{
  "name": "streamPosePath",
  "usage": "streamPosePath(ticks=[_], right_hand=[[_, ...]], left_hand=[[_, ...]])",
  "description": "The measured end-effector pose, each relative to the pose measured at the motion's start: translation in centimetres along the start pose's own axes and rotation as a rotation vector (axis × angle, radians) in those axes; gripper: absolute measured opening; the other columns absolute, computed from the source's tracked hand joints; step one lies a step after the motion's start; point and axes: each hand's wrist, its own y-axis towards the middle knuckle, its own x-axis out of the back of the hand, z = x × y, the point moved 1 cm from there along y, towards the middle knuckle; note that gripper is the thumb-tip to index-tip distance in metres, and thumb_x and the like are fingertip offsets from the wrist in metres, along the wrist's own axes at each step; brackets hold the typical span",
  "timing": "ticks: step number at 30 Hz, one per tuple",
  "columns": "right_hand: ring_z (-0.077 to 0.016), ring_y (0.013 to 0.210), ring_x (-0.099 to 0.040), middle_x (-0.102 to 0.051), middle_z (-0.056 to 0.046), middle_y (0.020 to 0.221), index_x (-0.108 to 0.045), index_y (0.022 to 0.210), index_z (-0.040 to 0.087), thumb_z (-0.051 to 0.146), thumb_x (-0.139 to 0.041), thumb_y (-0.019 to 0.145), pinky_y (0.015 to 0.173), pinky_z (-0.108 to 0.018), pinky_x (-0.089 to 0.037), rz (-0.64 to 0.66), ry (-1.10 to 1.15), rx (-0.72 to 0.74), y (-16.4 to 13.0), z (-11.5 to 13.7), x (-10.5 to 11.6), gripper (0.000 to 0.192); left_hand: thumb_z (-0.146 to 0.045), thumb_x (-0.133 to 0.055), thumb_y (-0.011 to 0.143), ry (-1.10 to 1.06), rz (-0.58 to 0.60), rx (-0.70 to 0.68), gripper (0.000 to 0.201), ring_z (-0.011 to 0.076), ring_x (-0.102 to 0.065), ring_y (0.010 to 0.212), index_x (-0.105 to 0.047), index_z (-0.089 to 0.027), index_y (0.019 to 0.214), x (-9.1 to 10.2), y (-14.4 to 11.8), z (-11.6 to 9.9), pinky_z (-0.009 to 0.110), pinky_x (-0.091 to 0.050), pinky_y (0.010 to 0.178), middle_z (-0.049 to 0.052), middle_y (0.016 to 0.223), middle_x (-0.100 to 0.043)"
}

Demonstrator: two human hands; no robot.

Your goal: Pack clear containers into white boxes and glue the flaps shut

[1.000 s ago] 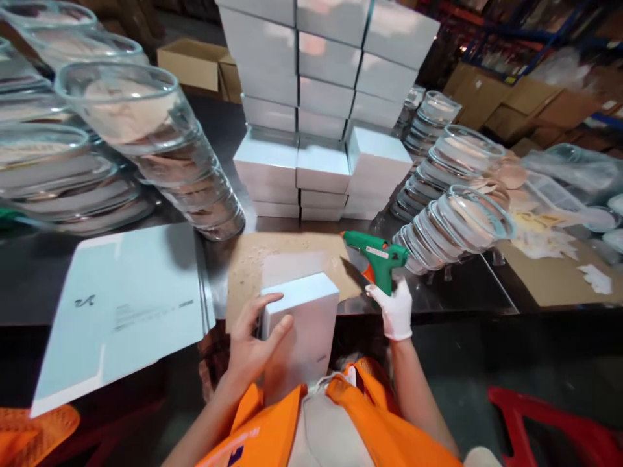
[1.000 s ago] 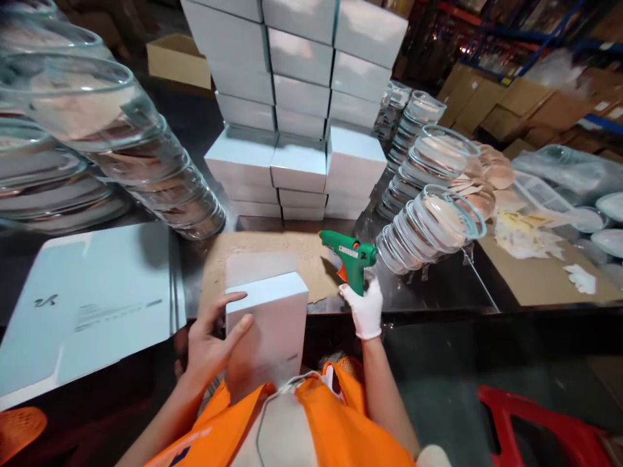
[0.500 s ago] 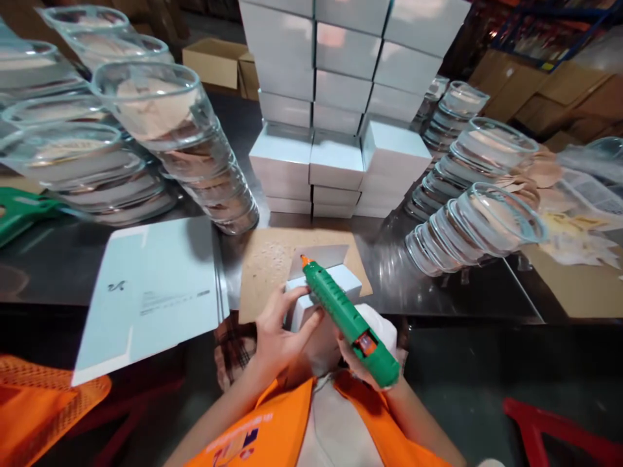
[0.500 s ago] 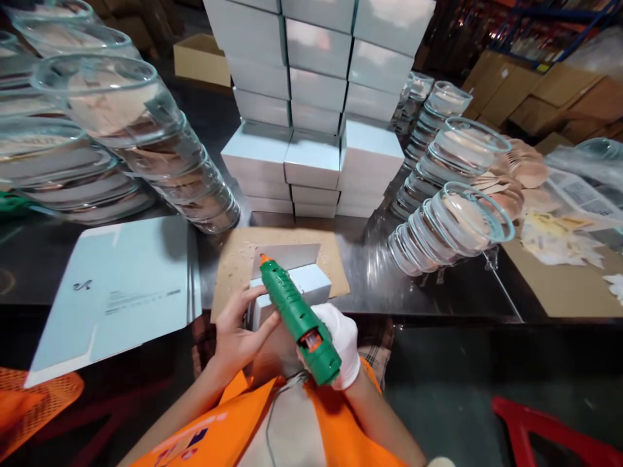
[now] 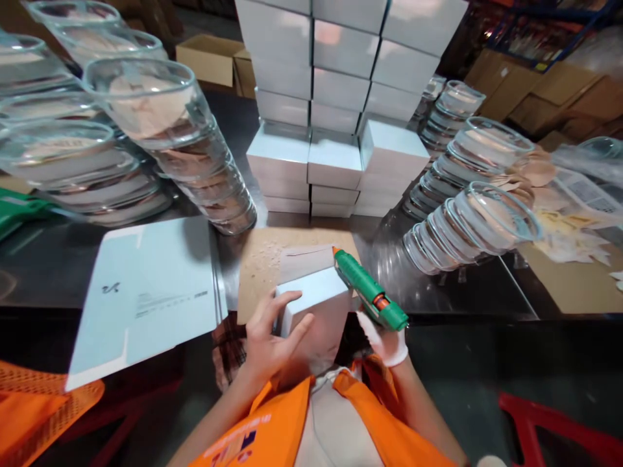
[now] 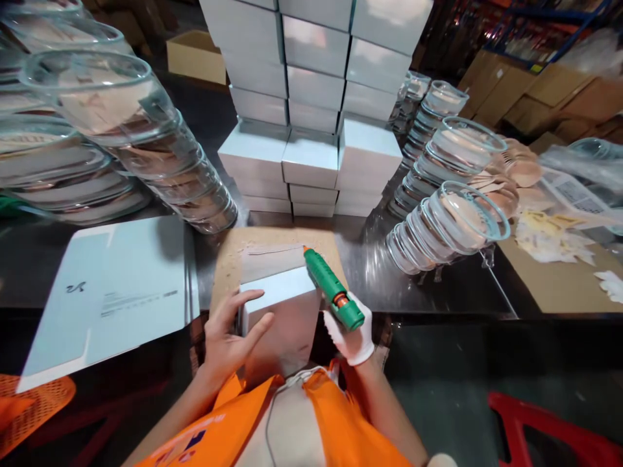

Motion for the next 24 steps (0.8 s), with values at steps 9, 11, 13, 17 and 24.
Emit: streamPosePath(ticks=[9, 11, 13, 17, 24], right_hand=[[-0.0206, 0.044, -0.062, -0.064, -0.006, 0.049, -0.075, 0.073, 0.016, 0.071, -0.051, 0.091, 0.045, -0.03, -0.048, 0.079, 0.034, -0.463, 6.0, -3.9, -0.2, 0.063], [-0.0224, 0.05, -0.066, -0.065, -0.008, 0.051, -0.071, 0.065, 0.017, 0.068, -0.057, 0.09, 0.047, -0.03, -0.049, 0.044, -0.024, -0.501, 7.2, -3.8, 0.5, 0.058], [-0.0236, 0.064, -0.072, -0.069, -0.007, 0.058, -0.07, 0.066, 0.02, 0.062, -0.069, 0.085, 0.057, -0.029, -0.052, -0.065, -0.105, -0.477, 7.6, -2.8, 1.5, 0.047], [-0.0258, 0.098, -0.075, -0.082, -0.007, 0.099, -0.079, 0.103, 0.022, 0.057, -0.08, 0.078, 0.086, -0.034, -0.059, -0.058, 0.095, -0.254, 7.3, 1.2, 1.1, 0.042], [-0.0278, 0.107, -0.074, -0.08, -0.005, 0.105, -0.075, 0.11, 0.022, 0.052, -0.091, 0.069, 0.101, -0.044, -0.059, 0.409, 0.555, -0.255, 7.9, 2.5, -2.2, 0.053]], left_hand=[[-0.039, -0.077, 0.09, -0.187, -0.074, 0.116, 0.027, 0.0227, -0.072, 0.104, -0.073, -0.023, 0.111, 1.0, -0.2, 2.4, 0.034, -0.055, 0.097, 0.004, 0.105, -0.076], [-0.039, -0.077, 0.09, -0.224, -0.102, 0.101, 0.026, 0.0222, -0.071, 0.104, -0.073, -0.023, 0.111, 1.1, -0.1, 2.4, 0.034, -0.055, 0.097, 0.003, 0.104, -0.076], [-0.039, -0.078, 0.09, -0.256, -0.11, 0.088, 0.026, 0.0219, -0.071, 0.105, -0.074, -0.024, 0.111, 1.1, 0.1, 2.3, 0.033, -0.056, 0.096, 0.003, 0.104, -0.076], [-0.046, -0.078, 0.089, -0.311, -0.058, 0.075, 0.03, 0.0251, -0.072, 0.105, -0.074, -0.023, 0.108, 0.3, 0.2, 2.3, 0.038, -0.058, 0.096, 0.005, 0.101, -0.076], [-0.051, -0.08, 0.087, -0.502, 0.006, 0.139, 0.035, 0.0329, -0.062, 0.135, -0.072, -0.023, 0.107, -1.6, 0.3, 2.1, 0.043, -0.053, 0.108, 0.014, 0.133, -0.068]])
